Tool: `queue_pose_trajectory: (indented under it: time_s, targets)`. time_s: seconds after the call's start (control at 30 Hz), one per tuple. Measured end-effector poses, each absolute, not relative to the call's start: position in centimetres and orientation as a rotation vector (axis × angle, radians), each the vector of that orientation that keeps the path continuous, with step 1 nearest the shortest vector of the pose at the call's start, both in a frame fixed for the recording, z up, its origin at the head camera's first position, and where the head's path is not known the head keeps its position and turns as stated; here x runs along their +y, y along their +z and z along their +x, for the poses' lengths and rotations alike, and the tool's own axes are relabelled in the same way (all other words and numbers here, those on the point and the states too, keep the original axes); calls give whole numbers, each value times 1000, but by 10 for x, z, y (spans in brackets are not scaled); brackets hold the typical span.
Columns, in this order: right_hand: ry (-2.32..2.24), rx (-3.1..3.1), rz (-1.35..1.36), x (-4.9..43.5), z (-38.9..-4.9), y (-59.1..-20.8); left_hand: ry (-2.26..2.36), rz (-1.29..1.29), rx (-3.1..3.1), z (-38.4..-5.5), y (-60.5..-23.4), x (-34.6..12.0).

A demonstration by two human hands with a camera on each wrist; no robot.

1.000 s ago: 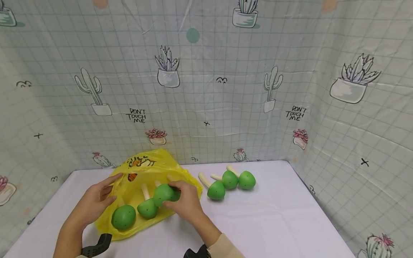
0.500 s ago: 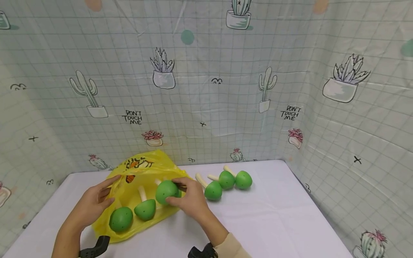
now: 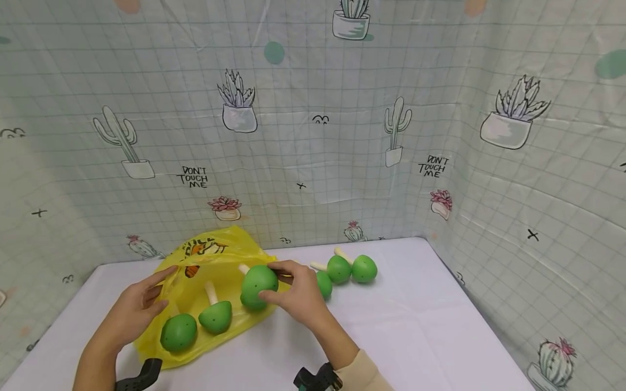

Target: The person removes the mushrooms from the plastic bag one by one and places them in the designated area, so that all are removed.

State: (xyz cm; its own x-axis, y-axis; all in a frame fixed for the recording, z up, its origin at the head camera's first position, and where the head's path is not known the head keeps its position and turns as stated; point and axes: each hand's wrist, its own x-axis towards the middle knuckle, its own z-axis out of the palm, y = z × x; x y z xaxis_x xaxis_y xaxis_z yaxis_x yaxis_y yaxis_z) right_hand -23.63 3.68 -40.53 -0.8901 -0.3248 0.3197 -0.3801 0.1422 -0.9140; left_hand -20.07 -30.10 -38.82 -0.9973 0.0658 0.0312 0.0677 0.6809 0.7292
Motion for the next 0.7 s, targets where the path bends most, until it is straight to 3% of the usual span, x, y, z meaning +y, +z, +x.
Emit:
queue_pose_trajectory:
  time_s: [0.7]
  targets:
    - [2083,-2298,618,82,-237,-386,-1230,-131,-2858,-199,-389,-302]
